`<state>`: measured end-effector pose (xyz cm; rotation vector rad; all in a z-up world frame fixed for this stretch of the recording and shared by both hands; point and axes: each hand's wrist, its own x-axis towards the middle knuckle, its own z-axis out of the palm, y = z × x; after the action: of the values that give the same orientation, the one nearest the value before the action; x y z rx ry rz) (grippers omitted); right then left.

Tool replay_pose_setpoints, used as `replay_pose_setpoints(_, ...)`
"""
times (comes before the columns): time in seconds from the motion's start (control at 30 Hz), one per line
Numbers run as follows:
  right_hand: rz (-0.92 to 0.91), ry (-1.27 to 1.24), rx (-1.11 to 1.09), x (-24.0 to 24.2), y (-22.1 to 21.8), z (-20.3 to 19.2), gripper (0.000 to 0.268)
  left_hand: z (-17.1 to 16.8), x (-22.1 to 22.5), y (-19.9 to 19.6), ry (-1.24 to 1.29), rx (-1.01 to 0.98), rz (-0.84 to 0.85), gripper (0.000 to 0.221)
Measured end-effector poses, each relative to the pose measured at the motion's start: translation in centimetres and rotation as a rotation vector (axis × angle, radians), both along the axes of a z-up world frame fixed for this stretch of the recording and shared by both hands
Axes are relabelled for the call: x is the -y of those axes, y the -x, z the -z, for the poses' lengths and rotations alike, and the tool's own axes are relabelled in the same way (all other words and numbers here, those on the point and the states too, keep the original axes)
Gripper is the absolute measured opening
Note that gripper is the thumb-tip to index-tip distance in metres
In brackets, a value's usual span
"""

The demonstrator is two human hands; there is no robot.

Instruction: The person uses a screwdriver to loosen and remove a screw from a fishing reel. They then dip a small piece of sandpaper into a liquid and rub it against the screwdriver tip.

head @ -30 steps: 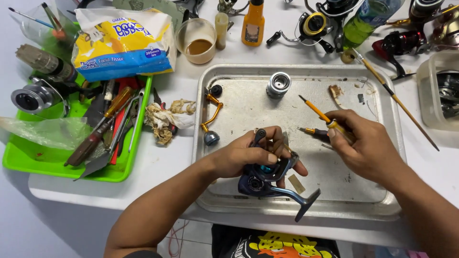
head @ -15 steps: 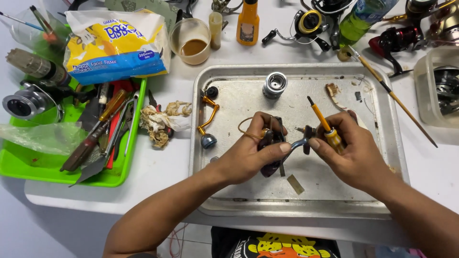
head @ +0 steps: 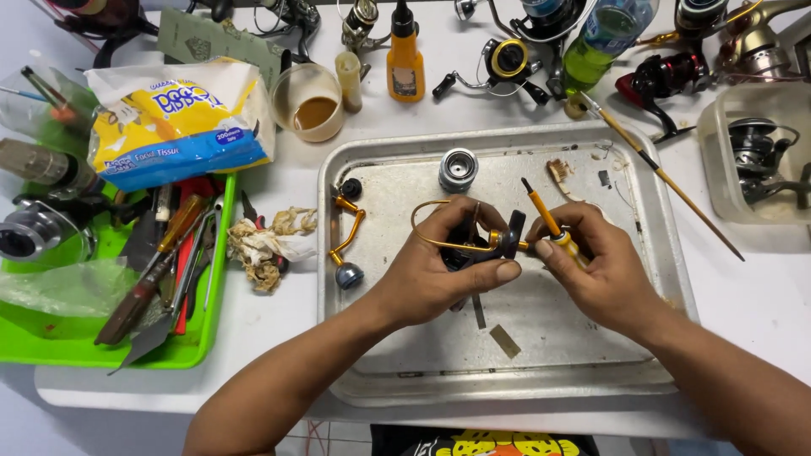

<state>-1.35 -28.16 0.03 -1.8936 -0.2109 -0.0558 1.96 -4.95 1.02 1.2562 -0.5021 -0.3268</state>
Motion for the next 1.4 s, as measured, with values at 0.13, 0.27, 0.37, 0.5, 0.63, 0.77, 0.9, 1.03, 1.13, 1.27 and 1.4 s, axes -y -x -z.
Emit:
replay_pose_setpoints(0.13,-0.034,-0.023,0.004,0.7,-0.3,0.6,0.021,1.2,0.1,-0.2,0.034,-0.059,0.055,0.036)
replay_pose_setpoints(0.27,-0.067,0.009,0.037,0.6,-0.6,1.4,0.017,1.1,-0.7,-0.4,0.075,-0.174,0.055,0.045)
replay_pose_setpoints(0.37,-0.084,0.057,0.052,0.4,-0.7,1.3,0.016,1.1,-0.7,-0.8,0.080,-0.188,0.040,0.065)
replay_pose_setpoints(0.5,-0.116,0.092,0.098,0.2,-0.7,1.4,0.014,2.1,-0.1,-1.7,0.153,-0.195,0.007,0.066)
replay_pose_setpoints(0.63,-0.176,0.069,0.204,0.2,-0.9,1.8,0.014,2.8,-0.2,-1.8,0.157,-0.177,-0.065,0.058)
replay_pose_setpoints(0.77,-0.193,0.068,0.247,0.3,-0.7,2.1,0.015,3.6,-0.2,-1.5,0.136,-0.222,-0.055,0.063)
replay_pose_setpoints(0.9,-0.164,0.038,0.223,0.8,0.0,3.2,0.014,3.0,0.4,-1.0,0.197,-0.252,-0.026,0.072)
replay_pose_setpoints(1.03,-0.118,-0.002,0.182,0.5,0.2,2.6,0.016,3.1,0.5,-0.9,0.228,-0.254,-0.014,0.068)
replay_pose_setpoints(1.13,-0.142,0.007,0.156,0.1,-0.1,1.8,0.016,3.9,0.5,-1.5,0.175,-0.168,-0.014,0.062)
replay_pose_setpoints(1.27,-0.157,-0.009,0.145,-0.4,0.1,1.2,0.016,3.5,0.1,-1.2,0.142,-0.134,-0.022,0.069)
replay_pose_setpoints(1.4,-0.178,-0.036,0.141,-0.4,0.2,0.4,0.017,1.8,0.2,-0.3,0.196,-0.201,-0.013,0.066)
